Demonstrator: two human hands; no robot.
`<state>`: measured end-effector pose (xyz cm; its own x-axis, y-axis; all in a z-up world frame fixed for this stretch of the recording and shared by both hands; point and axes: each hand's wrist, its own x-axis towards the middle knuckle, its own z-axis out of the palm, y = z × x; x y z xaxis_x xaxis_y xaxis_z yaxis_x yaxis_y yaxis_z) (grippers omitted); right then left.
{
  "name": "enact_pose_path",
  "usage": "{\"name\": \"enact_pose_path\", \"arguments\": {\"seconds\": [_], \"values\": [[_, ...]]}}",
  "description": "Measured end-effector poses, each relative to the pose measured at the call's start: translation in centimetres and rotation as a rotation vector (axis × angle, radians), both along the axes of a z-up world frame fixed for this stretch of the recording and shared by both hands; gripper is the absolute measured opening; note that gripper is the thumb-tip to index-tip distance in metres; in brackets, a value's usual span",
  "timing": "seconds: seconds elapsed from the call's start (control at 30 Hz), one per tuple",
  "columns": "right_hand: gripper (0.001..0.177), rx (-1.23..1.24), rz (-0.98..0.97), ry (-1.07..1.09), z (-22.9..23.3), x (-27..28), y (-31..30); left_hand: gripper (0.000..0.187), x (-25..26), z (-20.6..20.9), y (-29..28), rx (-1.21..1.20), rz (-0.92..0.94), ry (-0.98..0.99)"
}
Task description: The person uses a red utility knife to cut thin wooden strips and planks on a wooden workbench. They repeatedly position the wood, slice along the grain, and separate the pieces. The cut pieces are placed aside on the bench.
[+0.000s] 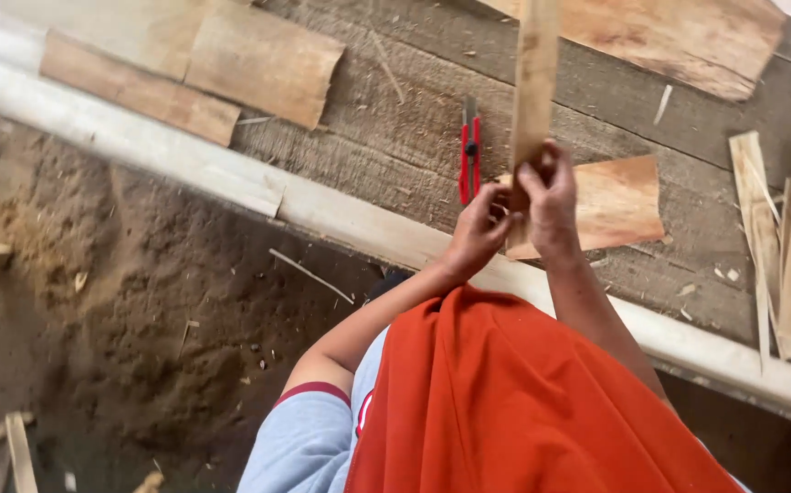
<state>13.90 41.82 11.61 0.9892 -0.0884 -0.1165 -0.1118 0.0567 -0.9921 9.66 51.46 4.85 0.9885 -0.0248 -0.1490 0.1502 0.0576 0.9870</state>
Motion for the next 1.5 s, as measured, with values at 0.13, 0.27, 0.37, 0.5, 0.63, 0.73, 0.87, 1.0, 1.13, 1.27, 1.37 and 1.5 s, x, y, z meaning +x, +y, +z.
{"name": "enact_pose_path", "arguments": {"seconds": [0.13, 0.27, 0.37, 0.5, 0.63, 0.73, 0.87, 1.0, 1.13, 1.27, 1.37, 1.5], "values": [[0.031, -0.276, -0.351, -0.001, -3.0, 0.3, -8.9, 0.045, 0.6, -3.8, -0.4, 0.328, -0.213, -0.143], [0.055, -0.783, -0.656, 0.154, -6.8, -2.5, -19.1, 0.054, 0.7, -3.8, -1.3, 0.543, -0.175, -0.098], [0.063, -0.935, -0.761, 0.253, -9.5, -4.7, -25.5, 0.055, 1.3, -2.0, -3.3, 0.742, -0.198, -0.187], [0.067, -1.078, -0.764, 0.441, -8.3, -6.9, -28.0, 0.064, 2.9, 0.1, -5.6, 1.1, -0.366, -0.276], [0.066, -1.338, -0.72, 0.317, -8.0, -5.4, -27.8, 0.076, 5.6, -2.0, -7.1, 1.208, -0.488, -0.191], [0.034, -1.378, -0.643, 0.012, -12.7, -4.4, -28.0, 0.095, 7.1, -3.1, -7.5, 1.28, -0.507, -0.173], [0.042, -1.252, -0.429, -0.227, -13.6, -2.6, -26.9, 0.064, 9.3, -5.5, -7.5, 1.03, -0.506, 0.032], [0.04, -0.493, -0.118, -0.083, -9.3, -0.1, -26.7, 0.039, 10.7, -4.1, -7.0, 0.88, -0.495, 0.154], [0.029, -0.158, 0.016, 0.032, -2.7, 2.5, -23.4, 0.034, 10.9, 3.3, -3.3, 0.921, -0.36, -0.032], [0.022, 0.07, -0.108, 0.084, -1.7, 5.7, -18.7, 0.052, 10.4, 5.6, 1.1, 0.968, 0.181, -0.362], [0.015, 0.107, -0.174, 0.131, -5.8, 8.6, -14.9, 0.056, 10.7, 3.9, 5.9, 0.923, 0.383, -0.509], [0.009, 0.047, -0.2, 0.14, -10.0, 12.4, -7.3, 0.065, 10.3, 1.9, 12.2, 0.779, 0.445, -0.473]]}}
